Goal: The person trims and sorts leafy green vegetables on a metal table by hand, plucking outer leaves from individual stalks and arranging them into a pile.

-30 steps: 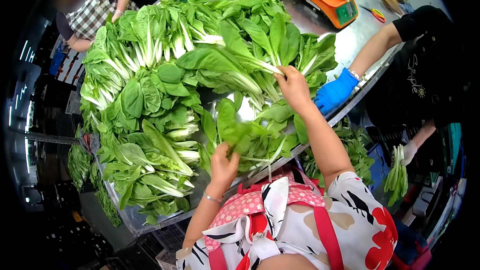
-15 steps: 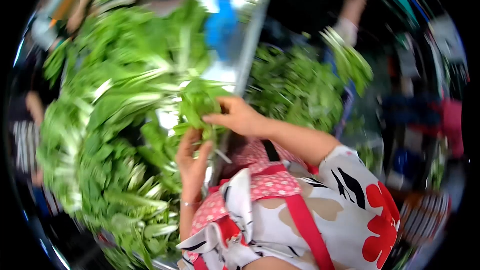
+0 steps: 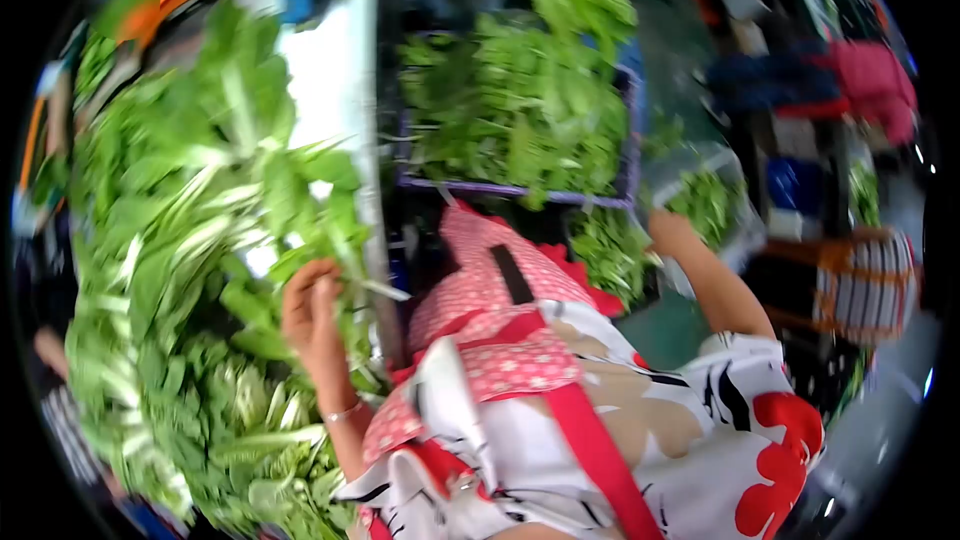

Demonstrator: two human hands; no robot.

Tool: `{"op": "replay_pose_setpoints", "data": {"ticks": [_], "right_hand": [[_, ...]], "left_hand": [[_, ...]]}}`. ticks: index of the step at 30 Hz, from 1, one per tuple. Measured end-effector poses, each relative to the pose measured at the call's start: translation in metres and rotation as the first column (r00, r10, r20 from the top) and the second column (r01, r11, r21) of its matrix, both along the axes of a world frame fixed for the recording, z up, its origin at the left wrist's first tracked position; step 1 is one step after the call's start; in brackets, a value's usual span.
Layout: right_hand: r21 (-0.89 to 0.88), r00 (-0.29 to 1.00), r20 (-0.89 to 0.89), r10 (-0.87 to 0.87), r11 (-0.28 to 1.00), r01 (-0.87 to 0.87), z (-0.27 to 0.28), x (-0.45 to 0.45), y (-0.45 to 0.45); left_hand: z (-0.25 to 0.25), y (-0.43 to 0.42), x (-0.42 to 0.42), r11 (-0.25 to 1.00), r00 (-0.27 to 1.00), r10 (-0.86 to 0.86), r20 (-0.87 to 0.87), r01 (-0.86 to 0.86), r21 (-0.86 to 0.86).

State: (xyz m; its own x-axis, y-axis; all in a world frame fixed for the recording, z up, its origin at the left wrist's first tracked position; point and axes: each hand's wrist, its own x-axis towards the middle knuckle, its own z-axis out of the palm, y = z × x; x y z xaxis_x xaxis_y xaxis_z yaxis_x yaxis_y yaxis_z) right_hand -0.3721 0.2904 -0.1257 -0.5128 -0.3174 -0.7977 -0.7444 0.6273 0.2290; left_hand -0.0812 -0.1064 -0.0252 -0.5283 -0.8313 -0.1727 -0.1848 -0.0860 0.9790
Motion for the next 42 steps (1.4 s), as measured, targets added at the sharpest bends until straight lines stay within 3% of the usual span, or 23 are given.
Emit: {"op": "replay_pose_setpoints", "data": {"ticks": [1, 3, 5, 7, 11, 14, 16, 17, 19, 20, 21, 24, 25, 26, 27, 28, 29, 31, 35, 37, 39, 41, 42], "right_hand": [[-0.065, 0.988, -0.061, -0.143, 0.988, 0.139, 0.009, 0.005, -0.020], [-0.407, 0.978, 0.055, -0.203, 0.890, 0.207, 0.017, 0.010, -0.070], [-0.680, 0.989, 0.137, -0.047, 0.722, 0.129, 0.044, 0.022, -0.145], [-0.934, 0.970, -0.007, 0.243, 0.346, -0.093, 0.069, 0.042, -0.223], [-0.993, 0.805, -0.076, 0.589, -0.116, -0.008, 0.106, 0.095, -0.361], [-0.974, 0.723, -0.188, 0.664, -0.220, -0.051, 0.099, 0.133, -0.439], [-0.952, 0.776, -0.245, 0.581, -0.298, -0.077, 0.086, 0.152, -0.478], [-0.946, 0.758, -0.254, 0.601, -0.317, -0.066, 0.082, 0.159, -0.492], [-0.945, 0.790, -0.328, 0.518, -0.173, -0.279, 0.074, 0.171, -0.515], [-0.956, 0.783, -0.273, 0.559, -0.064, -0.288, 0.070, 0.173, -0.524], [-0.957, 0.773, -0.271, 0.573, -0.073, -0.282, 0.066, 0.172, -0.527], [-0.958, 0.733, 0.259, 0.629, 0.070, 0.279, 0.083, 0.160, -0.525], [-0.959, 0.729, 0.257, 0.635, 0.075, 0.273, 0.094, 0.153, -0.521], [-0.738, 0.499, 0.673, 0.545, 0.465, 0.488, 0.107, 0.144, -0.516], [-0.342, 0.197, 0.940, 0.280, 0.752, 0.564, 0.115, 0.138, -0.510], [-0.186, 0.036, 0.978, 0.205, 0.784, 0.592, 0.116, 0.136, -0.499], [-0.192, 0.040, 0.977, 0.209, 0.786, 0.587, 0.115, 0.133, -0.489], [-0.049, -0.133, 0.981, 0.144, 0.836, 0.547, 0.111, 0.134, -0.471], [-0.132, -0.054, 0.981, 0.188, 0.841, 0.524, 0.112, 0.142, -0.443], [-0.777, 0.423, 0.605, 0.674, 0.387, 0.496, 0.119, 0.147, -0.435], [-0.821, 0.489, 0.562, 0.667, 0.378, 0.429, 0.123, 0.147, -0.430], [-0.919, 0.603, 0.354, 0.715, 0.147, 0.365, 0.112, 0.154, -0.425], [-0.920, 0.605, 0.351, 0.714, 0.144, 0.364, 0.112, 0.158, -0.422]], "left_hand": [[0.004, 0.000, -0.001, 1.000, 1.000, 0.004, -0.008, -0.004, 0.004], [0.000, -0.004, 0.005, 1.000, 0.997, 0.007, -0.078, -0.006, 0.024], [0.001, -0.004, 0.009, 1.000, 0.995, 0.030, -0.098, -0.030, 0.000], [0.003, -0.003, 0.011, 0.994, 0.984, 0.096, -0.150, -0.086, 0.071], [0.009, -0.001, 0.020, 0.974, 0.969, 0.216, -0.123, -0.204, 0.099], [0.009, 0.003, 0.028, 0.952, 0.950, 0.301, -0.087, -0.294, 0.085], [0.009, 0.006, 0.030, 0.932, 0.929, 0.360, -0.091, -0.352, 0.090], [0.010, 0.007, 0.031, 0.921, 0.917, 0.387, -0.097, -0.378, 0.097], [0.007, 0.007, 0.034, 0.912, 0.908, 0.411, -0.079, -0.408, 0.051], [0.008, 0.008, 0.033, 0.899, 0.895, 0.438, -0.084, -0.435, 0.055], [0.009, 0.008, 0.034, 0.887, 0.883, 0.462, -0.087, -0.458, 0.060], [0.007, 0.005, 0.035, 0.845, 0.839, 0.533, -0.105, -0.525, 0.097], [0.006, 0.003, 0.035, 0.840, 0.834, 0.542, -0.108, -0.533, 0.102], [0.006, -0.001, 0.035, 0.821, 0.819, 0.564, -0.106, -0.543, 0.176], [0.006, -0.006, 0.034, 0.801, 0.807, 0.582, -0.103, -0.546, 0.246], [0.003, -0.011, 0.033, 0.763, 0.768, 0.619, -0.164, -0.539, 0.357], [0.005, -0.017, 0.028, 0.762, 0.764, 0.622, -0.171, -0.541, 0.357], [0.009, -0.027, 0.018, 0.772, 0.685, 0.629, -0.368, -0.493, 0.401], [0.005, -0.036, 0.013, 0.874, 0.777, 0.469, -0.420, -0.340, 0.348], [0.003, -0.035, 0.010, 0.863, 0.749, 0.499, -0.435, -0.385, 0.327], [0.002, -0.030, 0.011, 0.850, 0.772, 0.520, -0.366, -0.427, 0.308], [0.000, -0.027, 0.010, 0.844, 0.757, 0.535, -0.374, -0.457, 0.282], [-0.001, -0.025, 0.010, 0.832, 0.739, 0.555, -0.382, -0.492, 0.257]]}}
